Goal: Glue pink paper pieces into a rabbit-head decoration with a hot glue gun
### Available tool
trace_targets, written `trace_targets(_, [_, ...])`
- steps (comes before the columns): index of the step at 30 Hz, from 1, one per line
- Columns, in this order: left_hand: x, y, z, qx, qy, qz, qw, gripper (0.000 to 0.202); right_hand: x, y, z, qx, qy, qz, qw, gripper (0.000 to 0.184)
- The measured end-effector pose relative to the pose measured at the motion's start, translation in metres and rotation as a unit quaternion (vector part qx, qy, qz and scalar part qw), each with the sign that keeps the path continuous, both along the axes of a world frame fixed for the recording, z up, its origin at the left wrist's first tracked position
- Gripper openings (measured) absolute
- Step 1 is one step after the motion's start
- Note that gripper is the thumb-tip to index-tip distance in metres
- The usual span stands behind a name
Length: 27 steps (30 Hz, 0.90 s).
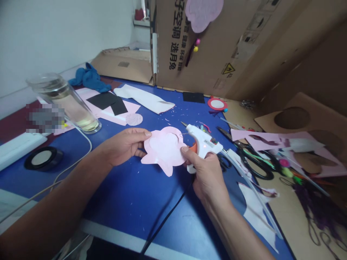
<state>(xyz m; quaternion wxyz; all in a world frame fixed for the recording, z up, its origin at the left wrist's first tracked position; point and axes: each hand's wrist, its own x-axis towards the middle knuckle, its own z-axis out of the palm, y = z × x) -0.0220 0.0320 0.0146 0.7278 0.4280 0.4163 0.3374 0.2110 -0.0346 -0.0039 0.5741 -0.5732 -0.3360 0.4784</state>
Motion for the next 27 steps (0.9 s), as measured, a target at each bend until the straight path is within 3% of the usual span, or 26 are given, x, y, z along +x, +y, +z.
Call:
trace_targets(9, [-0.0015, -0.0013, 0.0037, 0.002, 0.009, 0.007, 1.0, 0.028, -0.002, 0.0, 0.0001, -0.015, 0.021, -0.016, 1.0, 0.044])
trace_targets(17, [-0.0011, -0.0006, 0.0041, 0.007, 0.025, 0.002, 1.0, 0.037, -0.0015, 0.0011, -0.0001, -0.011, 0.021, -0.012, 1.0, 0.041])
trace_targets(22, [-0.001, -0.0018, 0.0041, 0.028, 0.07, -0.023, 0.997, 0.044, -0.0031, 0.0022, -0.0003, -0.017, 0.027, -0.024, 0.999, 0.041])
trace_targets(27, [0.0002, -0.004, 0.003, 0.031, 0.102, -0.051, 0.993, 0.036, -0.0037, 0.0015, 0.0001, -0.01, 0.031, -0.028, 0.999, 0.041])
